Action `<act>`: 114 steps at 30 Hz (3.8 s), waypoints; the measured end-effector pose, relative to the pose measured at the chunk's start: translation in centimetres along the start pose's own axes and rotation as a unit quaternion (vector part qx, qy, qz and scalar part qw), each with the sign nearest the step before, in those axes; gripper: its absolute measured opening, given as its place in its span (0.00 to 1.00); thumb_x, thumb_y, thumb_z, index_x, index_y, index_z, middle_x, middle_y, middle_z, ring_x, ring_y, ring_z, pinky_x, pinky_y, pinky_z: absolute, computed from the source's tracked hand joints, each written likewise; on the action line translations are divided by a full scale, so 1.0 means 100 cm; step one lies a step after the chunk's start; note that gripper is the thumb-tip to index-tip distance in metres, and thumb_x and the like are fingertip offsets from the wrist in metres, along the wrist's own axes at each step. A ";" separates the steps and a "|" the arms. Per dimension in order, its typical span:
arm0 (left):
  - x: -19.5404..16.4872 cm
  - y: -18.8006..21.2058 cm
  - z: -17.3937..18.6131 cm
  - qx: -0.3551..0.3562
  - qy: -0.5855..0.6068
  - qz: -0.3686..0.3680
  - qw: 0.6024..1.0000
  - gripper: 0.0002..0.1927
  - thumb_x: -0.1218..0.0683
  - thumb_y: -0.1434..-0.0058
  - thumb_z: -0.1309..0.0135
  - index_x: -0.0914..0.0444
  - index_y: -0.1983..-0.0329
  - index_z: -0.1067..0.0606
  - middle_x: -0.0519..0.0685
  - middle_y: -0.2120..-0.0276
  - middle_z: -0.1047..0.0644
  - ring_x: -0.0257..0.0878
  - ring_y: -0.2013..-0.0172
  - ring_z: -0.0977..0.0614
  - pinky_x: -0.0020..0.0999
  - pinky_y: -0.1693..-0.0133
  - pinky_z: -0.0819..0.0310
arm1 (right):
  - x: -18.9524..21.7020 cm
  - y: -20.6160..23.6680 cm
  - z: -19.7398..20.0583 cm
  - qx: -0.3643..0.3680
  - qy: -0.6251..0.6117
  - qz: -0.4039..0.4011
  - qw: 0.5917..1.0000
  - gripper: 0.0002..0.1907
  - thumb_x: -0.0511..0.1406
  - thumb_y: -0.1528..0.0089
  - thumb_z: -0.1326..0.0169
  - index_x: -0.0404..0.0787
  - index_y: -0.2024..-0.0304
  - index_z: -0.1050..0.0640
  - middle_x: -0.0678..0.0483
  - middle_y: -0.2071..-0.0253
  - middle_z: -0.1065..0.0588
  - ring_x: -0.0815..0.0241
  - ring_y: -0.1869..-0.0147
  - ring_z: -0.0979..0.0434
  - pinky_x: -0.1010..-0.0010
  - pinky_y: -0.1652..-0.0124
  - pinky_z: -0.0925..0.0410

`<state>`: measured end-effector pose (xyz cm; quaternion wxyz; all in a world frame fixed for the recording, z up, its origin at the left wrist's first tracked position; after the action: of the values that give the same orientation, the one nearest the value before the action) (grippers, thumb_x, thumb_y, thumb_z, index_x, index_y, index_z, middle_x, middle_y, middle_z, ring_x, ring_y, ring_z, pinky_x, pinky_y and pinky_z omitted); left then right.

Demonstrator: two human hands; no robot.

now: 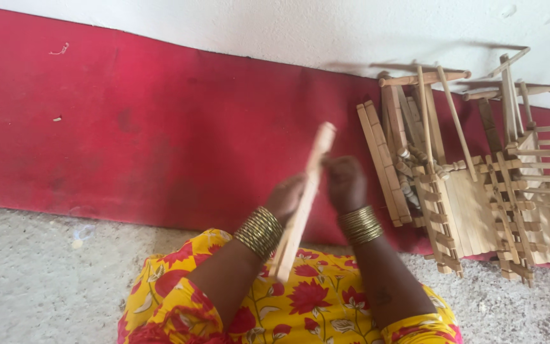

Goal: The person sits on the floor and assembles small wooden components. They hold and turn a long rectangular wooden bar, then pick up small turned wooden spindles and twist and fit them together by hand, placing finished pieces on the mat beside them.

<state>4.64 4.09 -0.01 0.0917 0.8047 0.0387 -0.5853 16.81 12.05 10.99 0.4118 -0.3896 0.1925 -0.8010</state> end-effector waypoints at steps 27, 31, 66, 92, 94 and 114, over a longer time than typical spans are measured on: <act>-0.002 0.005 0.027 -0.143 0.310 0.262 0.903 0.23 0.42 0.28 0.59 0.67 0.52 0.29 0.52 0.73 0.25 0.41 0.77 0.21 0.35 0.76 0.23 | 0.096 0.018 0.001 0.089 -0.173 -0.036 0.980 0.10 0.24 0.38 0.44 0.39 0.57 0.18 0.50 0.62 0.23 0.57 0.61 0.19 0.68 0.63 0.25; -0.022 0.009 0.013 -0.101 0.254 0.262 0.926 0.22 0.43 0.30 0.60 0.66 0.55 0.29 0.51 0.78 0.27 0.40 0.82 0.25 0.34 0.80 0.28 | 0.079 0.019 0.002 0.073 -0.180 -0.027 0.981 0.08 0.25 0.38 0.43 0.39 0.58 0.18 0.50 0.63 0.23 0.57 0.62 0.19 0.70 0.65 0.25; -0.016 0.010 0.018 -0.152 0.064 0.143 0.976 0.19 0.59 0.41 0.51 0.73 0.48 0.24 0.54 0.62 0.20 0.37 0.66 0.18 0.31 0.64 0.21 | 0.012 0.045 -0.063 0.057 -0.107 -0.095 0.988 0.12 0.30 0.41 0.44 0.38 0.56 0.17 0.44 0.61 0.21 0.49 0.58 0.19 0.62 0.58 0.25; -0.074 0.036 -0.016 -0.231 0.368 0.083 0.897 0.20 0.44 0.39 0.45 0.62 0.52 0.27 0.55 0.56 0.21 0.47 0.55 0.17 0.46 0.48 0.23 | -0.001 0.019 0.002 -0.021 0.055 -0.020 0.998 0.12 0.24 0.37 0.50 0.38 0.56 0.18 0.48 0.57 0.21 0.47 0.51 0.20 0.58 0.51 0.26; -0.076 0.036 -0.019 -0.209 0.382 0.045 0.899 0.19 0.46 0.39 0.44 0.62 0.52 0.27 0.55 0.58 0.21 0.48 0.58 0.17 0.47 0.51 0.22 | 0.023 0.020 0.000 -0.011 0.039 0.018 0.999 0.14 0.24 0.39 0.52 0.36 0.54 0.19 0.47 0.56 0.22 0.46 0.50 0.21 0.58 0.50 0.26; -0.066 0.040 -0.022 -0.215 0.428 0.046 0.877 0.14 0.47 0.36 0.48 0.60 0.56 0.26 0.58 0.58 0.20 0.50 0.57 0.16 0.47 0.50 0.22 | 0.047 0.030 0.006 0.037 0.033 0.065 0.997 0.15 0.24 0.36 0.50 0.29 0.47 0.22 0.41 0.48 0.25 0.44 0.46 0.23 0.59 0.48 0.27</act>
<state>5.34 0.89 7.29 0.2634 0.9381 0.1620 -0.1562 17.08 6.49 11.66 0.4706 -0.3342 0.2006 -0.7916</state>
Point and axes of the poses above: each hand's wrist, its own y-axis away from the middle knuckle, its own z-axis out of the back of the hand, x = y × z, the point moved 3 cm from there along -y, towards the middle knuckle
